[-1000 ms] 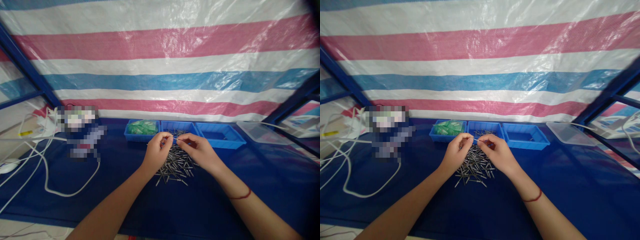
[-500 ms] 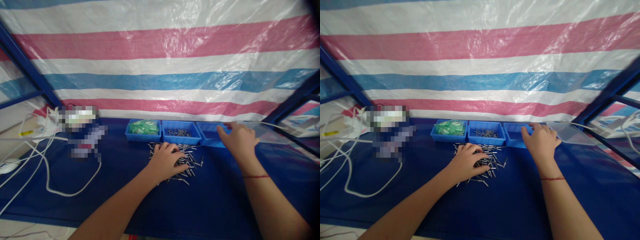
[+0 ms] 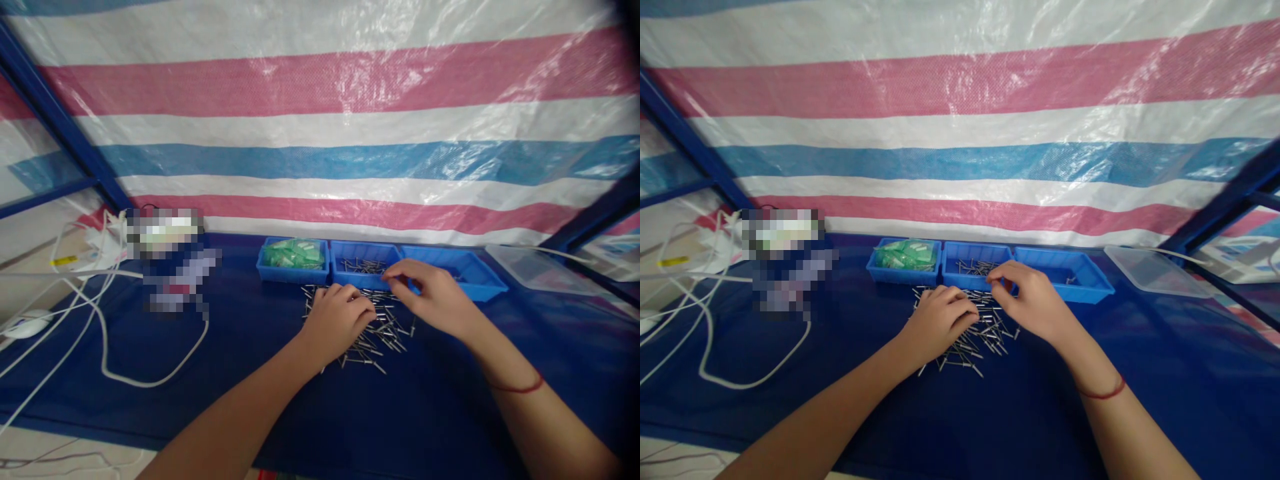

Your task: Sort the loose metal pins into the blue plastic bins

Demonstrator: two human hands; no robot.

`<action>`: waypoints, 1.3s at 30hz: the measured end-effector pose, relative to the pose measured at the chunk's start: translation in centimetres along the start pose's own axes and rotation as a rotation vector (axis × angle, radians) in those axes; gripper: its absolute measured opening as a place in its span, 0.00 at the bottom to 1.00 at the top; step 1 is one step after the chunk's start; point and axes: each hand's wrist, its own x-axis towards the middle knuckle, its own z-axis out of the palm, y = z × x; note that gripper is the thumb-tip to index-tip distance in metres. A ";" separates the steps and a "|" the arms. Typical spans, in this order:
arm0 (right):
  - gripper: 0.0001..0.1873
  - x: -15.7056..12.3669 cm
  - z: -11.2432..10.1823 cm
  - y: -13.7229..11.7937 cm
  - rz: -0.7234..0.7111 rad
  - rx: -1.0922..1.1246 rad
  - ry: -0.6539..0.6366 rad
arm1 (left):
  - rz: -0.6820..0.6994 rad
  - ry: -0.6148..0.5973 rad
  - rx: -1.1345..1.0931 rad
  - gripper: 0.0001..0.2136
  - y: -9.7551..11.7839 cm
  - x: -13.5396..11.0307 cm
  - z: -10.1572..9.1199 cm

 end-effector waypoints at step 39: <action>0.14 0.0 3.5 -2.6 0.296 0.803 0.219 | -0.351 0.369 -0.901 0.06 0.0 1.2 0.8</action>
